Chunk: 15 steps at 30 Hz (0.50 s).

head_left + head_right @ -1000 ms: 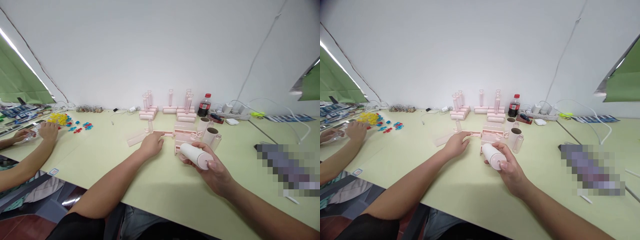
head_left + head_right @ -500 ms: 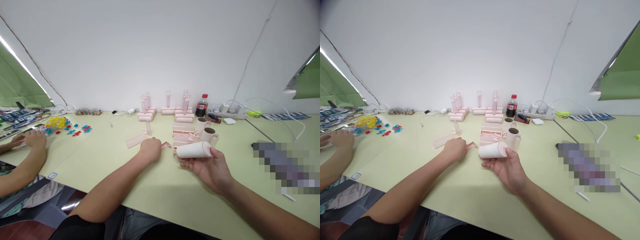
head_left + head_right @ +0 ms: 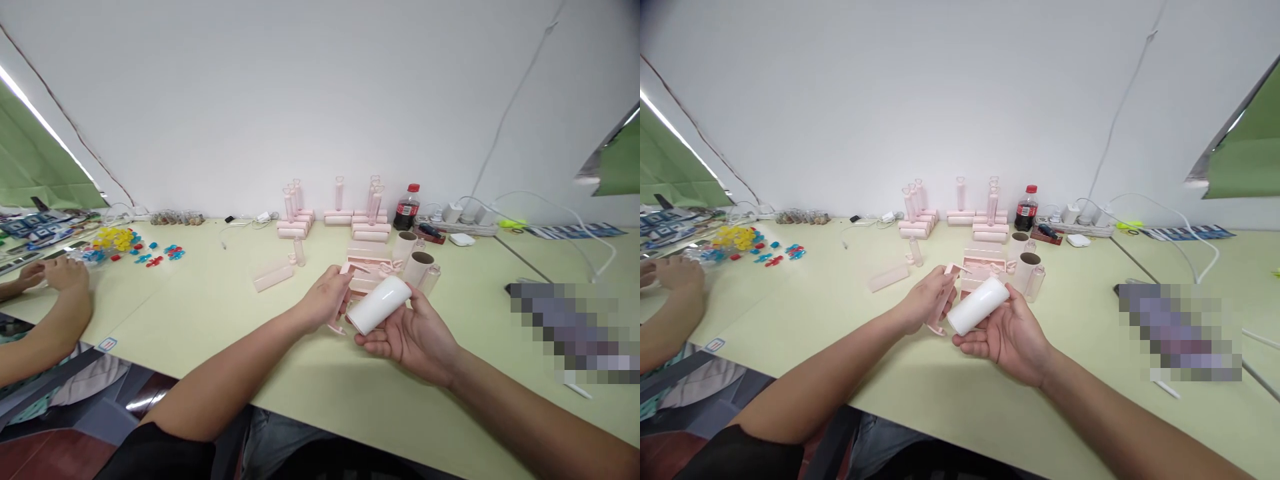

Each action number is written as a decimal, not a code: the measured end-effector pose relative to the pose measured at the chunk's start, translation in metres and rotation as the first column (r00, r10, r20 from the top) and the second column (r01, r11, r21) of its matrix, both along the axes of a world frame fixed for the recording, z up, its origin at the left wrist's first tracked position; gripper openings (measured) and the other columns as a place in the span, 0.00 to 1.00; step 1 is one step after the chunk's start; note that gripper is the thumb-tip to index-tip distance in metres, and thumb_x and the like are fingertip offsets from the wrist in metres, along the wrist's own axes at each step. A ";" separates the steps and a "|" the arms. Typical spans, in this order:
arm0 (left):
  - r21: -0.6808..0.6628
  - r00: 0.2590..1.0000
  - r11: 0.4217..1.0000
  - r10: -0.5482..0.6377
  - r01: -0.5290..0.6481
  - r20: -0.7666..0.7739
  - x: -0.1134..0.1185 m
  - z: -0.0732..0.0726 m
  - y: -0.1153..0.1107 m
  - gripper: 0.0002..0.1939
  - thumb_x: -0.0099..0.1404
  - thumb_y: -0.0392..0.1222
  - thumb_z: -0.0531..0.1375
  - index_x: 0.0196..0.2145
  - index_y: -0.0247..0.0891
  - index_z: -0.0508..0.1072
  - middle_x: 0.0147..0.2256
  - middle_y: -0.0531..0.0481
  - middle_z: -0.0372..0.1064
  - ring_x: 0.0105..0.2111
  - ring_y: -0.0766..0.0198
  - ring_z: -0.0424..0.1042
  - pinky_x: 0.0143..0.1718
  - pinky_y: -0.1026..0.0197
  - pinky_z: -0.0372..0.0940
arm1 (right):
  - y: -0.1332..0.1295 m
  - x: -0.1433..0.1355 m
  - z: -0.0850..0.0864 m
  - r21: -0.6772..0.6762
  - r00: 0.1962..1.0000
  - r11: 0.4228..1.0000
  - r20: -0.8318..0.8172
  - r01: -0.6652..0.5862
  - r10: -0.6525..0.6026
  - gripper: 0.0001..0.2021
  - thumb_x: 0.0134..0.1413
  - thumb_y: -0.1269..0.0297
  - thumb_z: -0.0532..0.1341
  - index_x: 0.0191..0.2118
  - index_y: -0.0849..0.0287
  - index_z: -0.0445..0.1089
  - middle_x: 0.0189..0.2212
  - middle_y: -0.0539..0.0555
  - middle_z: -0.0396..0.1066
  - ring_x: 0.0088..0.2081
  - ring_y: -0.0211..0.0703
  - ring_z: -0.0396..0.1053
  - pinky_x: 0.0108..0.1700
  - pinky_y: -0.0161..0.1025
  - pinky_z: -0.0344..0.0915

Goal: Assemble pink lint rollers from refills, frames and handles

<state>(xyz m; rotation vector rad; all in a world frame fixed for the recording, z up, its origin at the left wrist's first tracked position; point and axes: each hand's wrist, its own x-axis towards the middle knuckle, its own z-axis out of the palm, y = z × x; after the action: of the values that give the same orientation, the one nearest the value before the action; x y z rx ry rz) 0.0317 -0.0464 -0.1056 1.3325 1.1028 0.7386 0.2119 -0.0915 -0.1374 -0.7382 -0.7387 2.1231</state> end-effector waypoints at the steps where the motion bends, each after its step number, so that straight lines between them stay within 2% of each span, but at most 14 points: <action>1: 0.006 0.999 1.000 0.016 -0.016 0.030 0.005 -0.001 -0.003 0.13 0.66 0.54 0.50 0.34 0.42 0.58 0.25 0.57 0.59 0.20 0.69 0.60 0.19 0.67 0.56 | -0.001 -0.001 0.000 0.011 1.000 1.000 0.002 -0.009 0.009 0.38 0.61 0.37 0.40 0.59 0.65 0.62 0.40 0.66 0.77 0.34 0.51 0.78 0.38 0.45 0.72; 6: 0.067 0.993 0.998 -0.001 -0.008 0.121 0.016 -0.016 -0.006 0.11 0.68 0.52 0.51 0.38 0.41 0.61 0.28 0.56 0.63 0.27 0.67 0.65 0.27 0.66 0.61 | -0.004 -0.006 0.000 0.029 0.999 0.998 0.022 -0.048 0.047 0.36 0.62 0.37 0.40 0.62 0.59 0.57 0.40 0.64 0.78 0.33 0.49 0.78 0.39 0.46 0.72; 10: 0.187 0.996 0.982 -0.019 0.003 0.087 0.017 -0.027 -0.007 0.12 0.69 0.52 0.50 0.41 0.40 0.62 0.36 0.52 0.67 0.34 0.65 0.68 0.35 0.63 0.64 | -0.007 -0.009 -0.001 0.006 0.999 0.999 0.020 -0.042 0.041 0.36 0.60 0.35 0.42 0.61 0.58 0.58 0.42 0.64 0.77 0.38 0.53 0.78 0.45 0.52 0.70; 12: 0.300 0.998 0.954 -0.033 0.015 0.054 0.017 -0.030 -0.010 0.14 0.69 0.53 0.50 0.43 0.39 0.62 0.42 0.49 0.68 0.40 0.63 0.69 0.40 0.61 0.65 | -0.010 -0.012 0.000 0.014 1.000 1.000 -0.006 -0.004 0.004 0.33 0.61 0.37 0.44 0.62 0.54 0.57 0.46 0.63 0.75 0.40 0.52 0.77 0.46 0.54 0.70; 15: 0.447 0.994 0.893 -0.086 0.046 0.071 0.015 -0.032 -0.013 0.20 0.68 0.57 0.53 0.47 0.38 0.62 0.48 0.44 0.67 0.46 0.59 0.68 0.45 0.58 0.65 | -0.013 -0.015 -0.001 0.072 0.995 0.993 -0.057 0.091 -0.087 0.27 0.62 0.43 0.47 0.60 0.50 0.60 0.48 0.59 0.74 0.40 0.50 0.75 0.42 0.52 0.71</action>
<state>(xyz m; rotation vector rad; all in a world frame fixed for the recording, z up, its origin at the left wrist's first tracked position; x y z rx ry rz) 0.0468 -0.0596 -0.1375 1.6951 0.8370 1.0326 0.1973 -0.1049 -0.1383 -0.6592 -0.7384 2.0162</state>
